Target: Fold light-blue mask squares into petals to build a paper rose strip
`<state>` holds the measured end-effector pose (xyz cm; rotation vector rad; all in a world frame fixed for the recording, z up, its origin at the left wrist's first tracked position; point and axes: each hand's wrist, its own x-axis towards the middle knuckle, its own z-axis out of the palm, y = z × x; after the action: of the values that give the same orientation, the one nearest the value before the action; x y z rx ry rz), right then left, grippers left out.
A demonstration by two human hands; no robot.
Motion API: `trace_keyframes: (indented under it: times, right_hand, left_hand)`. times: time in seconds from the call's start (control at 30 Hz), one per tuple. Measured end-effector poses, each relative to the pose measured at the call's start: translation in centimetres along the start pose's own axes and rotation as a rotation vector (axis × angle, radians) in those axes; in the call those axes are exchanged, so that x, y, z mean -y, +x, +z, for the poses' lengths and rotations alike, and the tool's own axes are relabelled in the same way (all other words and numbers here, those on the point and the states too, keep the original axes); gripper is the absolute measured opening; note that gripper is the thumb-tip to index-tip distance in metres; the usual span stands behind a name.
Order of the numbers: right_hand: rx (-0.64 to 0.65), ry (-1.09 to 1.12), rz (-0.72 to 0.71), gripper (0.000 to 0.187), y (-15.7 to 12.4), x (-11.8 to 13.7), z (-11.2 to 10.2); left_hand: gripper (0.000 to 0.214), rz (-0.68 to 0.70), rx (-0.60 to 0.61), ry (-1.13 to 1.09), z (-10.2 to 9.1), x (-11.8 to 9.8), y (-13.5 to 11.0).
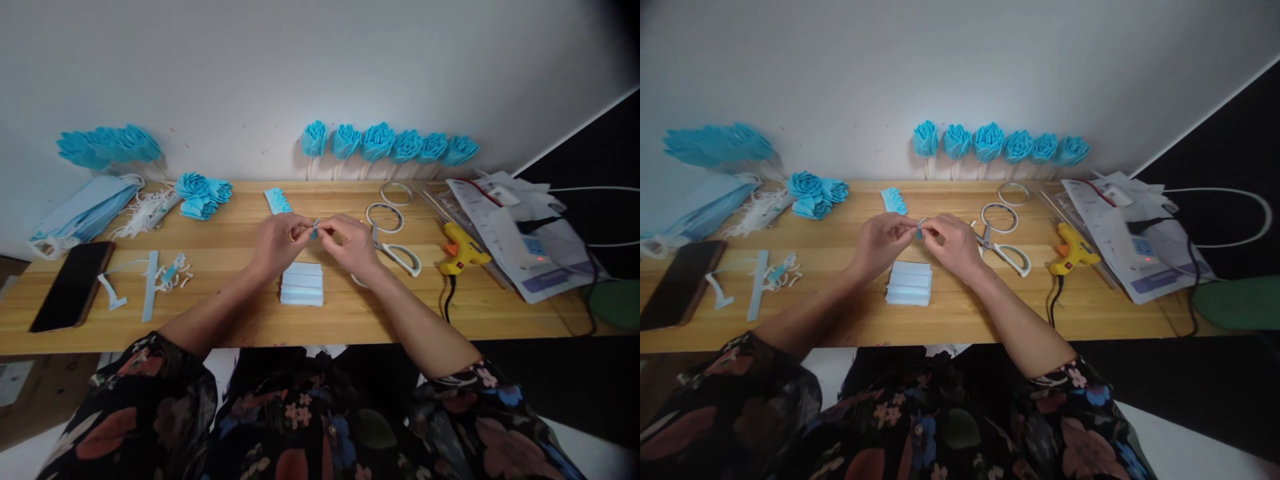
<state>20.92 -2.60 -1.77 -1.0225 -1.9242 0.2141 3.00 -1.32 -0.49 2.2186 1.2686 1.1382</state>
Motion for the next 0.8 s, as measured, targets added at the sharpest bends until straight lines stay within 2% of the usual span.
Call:
trace_keyframes:
  times: [0.2,0.47,0.53,0.6,0.7,0.8]
  right_hand:
    - [0.023,0.008,0.055,0.015,0.1,0.1,-0.1]
    - [-0.005,0.047,0.031,0.014,0.0,0.0,0.0]
    - [0.001,0.082,0.064,0.013,0.1,0.0,-0.1]
    - [0.001,0.147,0.161,0.012,0.1,0.0,-0.1]
    - [-0.012,0.272,0.363,0.014,0.1,-0.6,-0.1]
    - [-0.025,0.39,0.481,0.018,0.3,-1.5,0.0]
  left_hand:
    - [0.016,-0.013,0.029,-0.037,0.0,0.1,0.1]
    - [0.014,-0.032,0.014,-0.087,0.1,-0.1,-0.1]
    - [0.015,-0.065,0.015,-0.1,0.2,0.0,0.1]
    - [0.016,-0.113,0.002,-0.101,-0.3,0.1,0.5]
    - [0.015,-0.154,-0.044,-0.041,-3.0,0.5,0.8]
    - [0.012,-0.133,0.012,0.09,-8.3,1.1,-0.7]
